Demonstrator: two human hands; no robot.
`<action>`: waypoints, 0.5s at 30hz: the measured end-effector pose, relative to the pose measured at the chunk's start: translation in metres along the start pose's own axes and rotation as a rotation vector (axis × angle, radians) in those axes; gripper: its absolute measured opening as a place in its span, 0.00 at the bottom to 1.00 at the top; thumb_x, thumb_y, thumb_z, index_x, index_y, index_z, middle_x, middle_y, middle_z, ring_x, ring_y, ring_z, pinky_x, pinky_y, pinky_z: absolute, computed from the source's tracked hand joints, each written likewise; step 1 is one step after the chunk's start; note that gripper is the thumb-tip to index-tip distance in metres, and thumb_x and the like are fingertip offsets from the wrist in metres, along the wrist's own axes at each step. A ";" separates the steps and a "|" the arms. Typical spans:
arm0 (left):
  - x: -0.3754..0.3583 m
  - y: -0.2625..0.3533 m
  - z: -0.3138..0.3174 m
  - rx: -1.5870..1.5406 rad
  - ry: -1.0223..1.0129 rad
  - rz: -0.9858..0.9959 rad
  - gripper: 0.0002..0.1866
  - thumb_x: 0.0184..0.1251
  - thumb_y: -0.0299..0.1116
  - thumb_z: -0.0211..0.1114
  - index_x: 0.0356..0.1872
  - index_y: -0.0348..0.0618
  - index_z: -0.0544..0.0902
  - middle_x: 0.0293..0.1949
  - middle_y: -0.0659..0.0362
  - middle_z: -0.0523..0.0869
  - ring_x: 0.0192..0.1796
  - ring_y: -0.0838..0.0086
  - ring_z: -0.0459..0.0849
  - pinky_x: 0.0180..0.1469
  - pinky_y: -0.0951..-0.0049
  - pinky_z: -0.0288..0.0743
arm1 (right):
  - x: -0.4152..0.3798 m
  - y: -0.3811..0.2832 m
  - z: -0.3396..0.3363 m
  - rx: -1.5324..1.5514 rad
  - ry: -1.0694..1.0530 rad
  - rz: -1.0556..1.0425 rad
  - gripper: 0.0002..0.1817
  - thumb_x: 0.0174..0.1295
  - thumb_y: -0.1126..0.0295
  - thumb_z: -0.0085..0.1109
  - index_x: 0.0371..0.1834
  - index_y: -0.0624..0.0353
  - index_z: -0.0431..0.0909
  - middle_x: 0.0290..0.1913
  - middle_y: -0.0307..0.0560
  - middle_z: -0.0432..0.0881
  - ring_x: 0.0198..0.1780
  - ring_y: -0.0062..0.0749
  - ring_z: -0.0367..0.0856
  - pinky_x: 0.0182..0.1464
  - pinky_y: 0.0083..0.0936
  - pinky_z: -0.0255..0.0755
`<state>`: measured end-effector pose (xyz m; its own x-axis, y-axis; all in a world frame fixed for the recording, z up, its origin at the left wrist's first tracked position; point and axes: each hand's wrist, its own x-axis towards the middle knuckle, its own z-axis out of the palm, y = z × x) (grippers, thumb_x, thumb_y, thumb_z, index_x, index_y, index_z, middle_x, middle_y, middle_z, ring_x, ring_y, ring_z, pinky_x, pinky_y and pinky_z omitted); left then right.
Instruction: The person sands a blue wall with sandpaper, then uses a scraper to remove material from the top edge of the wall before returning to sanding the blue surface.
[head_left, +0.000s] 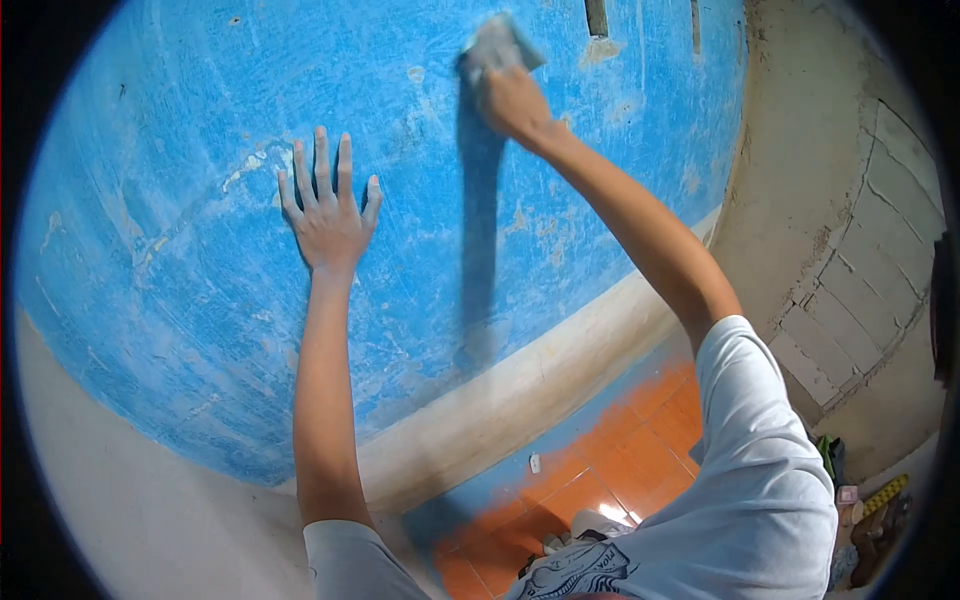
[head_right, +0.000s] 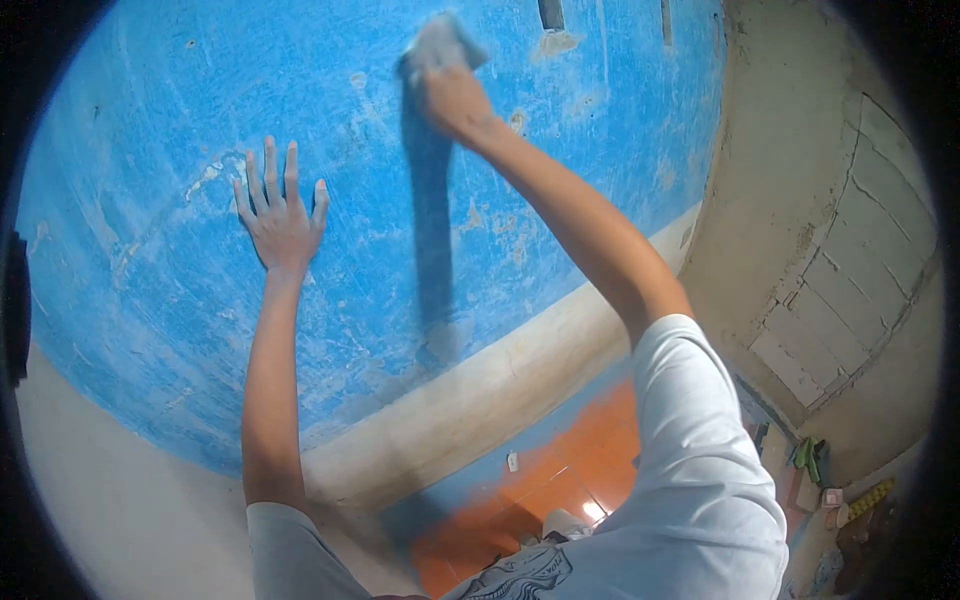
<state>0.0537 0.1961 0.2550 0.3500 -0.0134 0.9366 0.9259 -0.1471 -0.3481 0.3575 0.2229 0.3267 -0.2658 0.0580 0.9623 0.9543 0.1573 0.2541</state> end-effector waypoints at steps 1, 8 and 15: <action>-0.001 0.001 -0.001 0.003 -0.008 -0.004 0.34 0.79 0.56 0.57 0.83 0.62 0.65 0.84 0.62 0.63 0.84 0.57 0.60 0.84 0.44 0.51 | -0.001 -0.014 -0.004 0.160 0.125 -0.163 0.24 0.74 0.72 0.49 0.70 0.74 0.71 0.74 0.73 0.70 0.77 0.67 0.68 0.78 0.47 0.67; 0.000 0.001 0.000 -0.010 0.014 -0.009 0.34 0.79 0.55 0.58 0.83 0.63 0.65 0.84 0.62 0.63 0.84 0.57 0.61 0.84 0.44 0.52 | 0.016 0.019 0.023 0.153 0.242 0.143 0.29 0.74 0.66 0.54 0.76 0.67 0.69 0.77 0.67 0.70 0.77 0.60 0.70 0.76 0.47 0.71; 0.002 0.001 0.001 0.004 0.018 -0.004 0.35 0.79 0.56 0.58 0.83 0.62 0.65 0.84 0.62 0.64 0.84 0.57 0.61 0.84 0.45 0.52 | 0.012 0.034 0.020 0.315 0.291 0.424 0.27 0.72 0.71 0.54 0.73 0.69 0.72 0.76 0.72 0.69 0.77 0.60 0.69 0.76 0.50 0.69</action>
<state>0.0553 0.1969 0.2564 0.3435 -0.0307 0.9387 0.9279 -0.1428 -0.3443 0.3841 0.2483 0.3452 0.2195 -0.0861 0.9718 0.8709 0.4663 -0.1554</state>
